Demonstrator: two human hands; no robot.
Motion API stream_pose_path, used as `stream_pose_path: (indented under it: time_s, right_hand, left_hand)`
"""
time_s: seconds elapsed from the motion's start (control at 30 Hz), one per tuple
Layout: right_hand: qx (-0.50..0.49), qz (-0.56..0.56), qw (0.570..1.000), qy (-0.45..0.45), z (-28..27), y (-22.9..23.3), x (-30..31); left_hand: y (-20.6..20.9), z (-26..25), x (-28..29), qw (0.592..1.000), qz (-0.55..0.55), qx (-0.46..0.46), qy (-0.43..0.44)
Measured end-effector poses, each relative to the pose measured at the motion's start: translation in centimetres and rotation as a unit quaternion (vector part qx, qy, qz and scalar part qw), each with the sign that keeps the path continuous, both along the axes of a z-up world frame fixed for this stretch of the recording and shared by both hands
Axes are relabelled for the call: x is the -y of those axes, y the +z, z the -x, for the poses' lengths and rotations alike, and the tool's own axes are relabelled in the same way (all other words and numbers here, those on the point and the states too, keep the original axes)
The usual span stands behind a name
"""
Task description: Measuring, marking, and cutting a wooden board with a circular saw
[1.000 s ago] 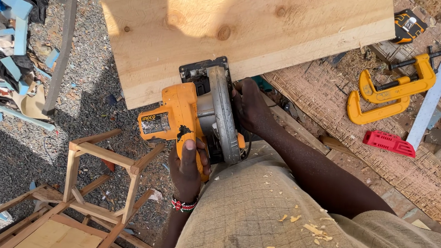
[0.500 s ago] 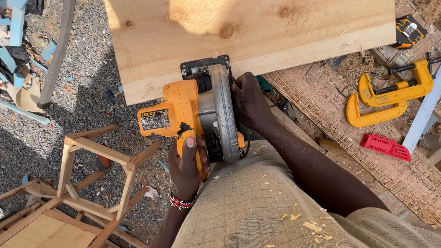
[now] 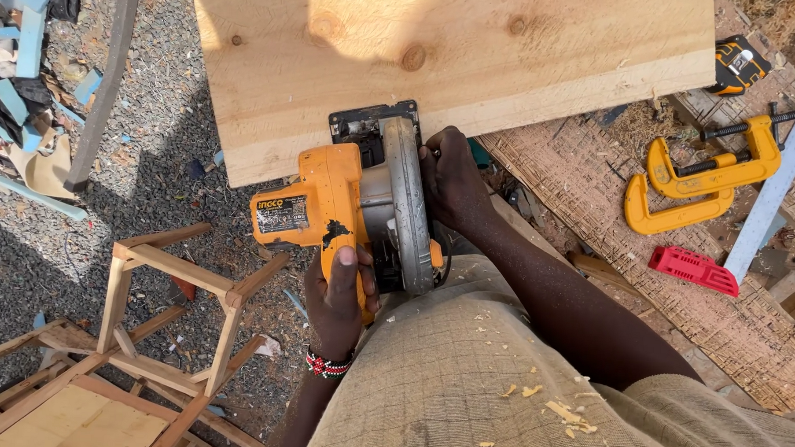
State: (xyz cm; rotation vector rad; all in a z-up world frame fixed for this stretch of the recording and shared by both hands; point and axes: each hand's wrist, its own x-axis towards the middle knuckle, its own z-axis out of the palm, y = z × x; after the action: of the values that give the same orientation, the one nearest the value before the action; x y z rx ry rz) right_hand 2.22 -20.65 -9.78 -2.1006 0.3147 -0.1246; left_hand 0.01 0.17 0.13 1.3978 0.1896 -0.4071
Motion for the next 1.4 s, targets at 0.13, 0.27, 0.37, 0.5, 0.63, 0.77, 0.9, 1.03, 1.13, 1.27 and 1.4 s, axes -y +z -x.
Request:
stream_pose_path:
  time_s: [0.13,0.27,0.37,0.5,0.63,0.77,0.9,1.03,1.13,1.27,1.4]
  right_hand:
    - [0.006,-0.011,1.0,-0.003,-0.2,0.1,0.4]
    - [0.016,-0.017,1.0,-0.018,-1.2,-0.5,0.1]
    - [0.025,-0.025,0.999,-0.002,-0.8,0.2,0.2]
    - [-0.002,0.033,0.999,0.026,1.8,-2.3,0.1]
    - [-0.014,0.031,0.999,0.015,1.0,-1.4,0.8]
    - [-0.023,-0.004,1.0,0.011,-1.7,-0.9,1.0]
    - [-0.025,0.03,0.999,0.029,0.7,-0.8,0.8]
    - [-0.07,0.032,0.995,0.068,5.0,0.8,0.9]
    - [-0.112,0.0,0.992,0.064,7.8,0.7,1.6]
    - [-0.21,-0.088,0.973,0.037,10.4,2.5,2.0]
    - [-0.189,-0.158,0.969,0.014,12.9,2.6,2.8]
  left_hand:
    - [-0.2,-0.1,0.0,1.0,-0.002,0.004,-0.007]
    - [0.2,-0.2,0.1,1.0,-0.007,0.003,-0.011]
    - [0.1,-0.1,-0.1,1.0,-0.015,-0.003,-0.005]
    - [0.0,-0.3,0.0,1.0,-0.016,-0.005,-0.006]
    - [0.1,0.0,-0.1,1.0,-0.013,-0.017,0.001]
    - [0.1,-0.3,0.0,1.0,-0.009,-0.009,0.001]
    - [-0.1,-0.2,-0.1,1.0,-0.011,-0.008,-0.003]
    - [0.4,-0.5,0.0,1.0,-0.004,-0.008,-0.004]
    - [0.6,-0.7,0.1,1.0,0.008,-0.016,-0.006]
    - [2.2,-0.9,1.5,0.999,0.033,-0.033,-0.017]
    - [5.9,-0.2,3.3,0.992,-0.054,-0.071,-0.091]
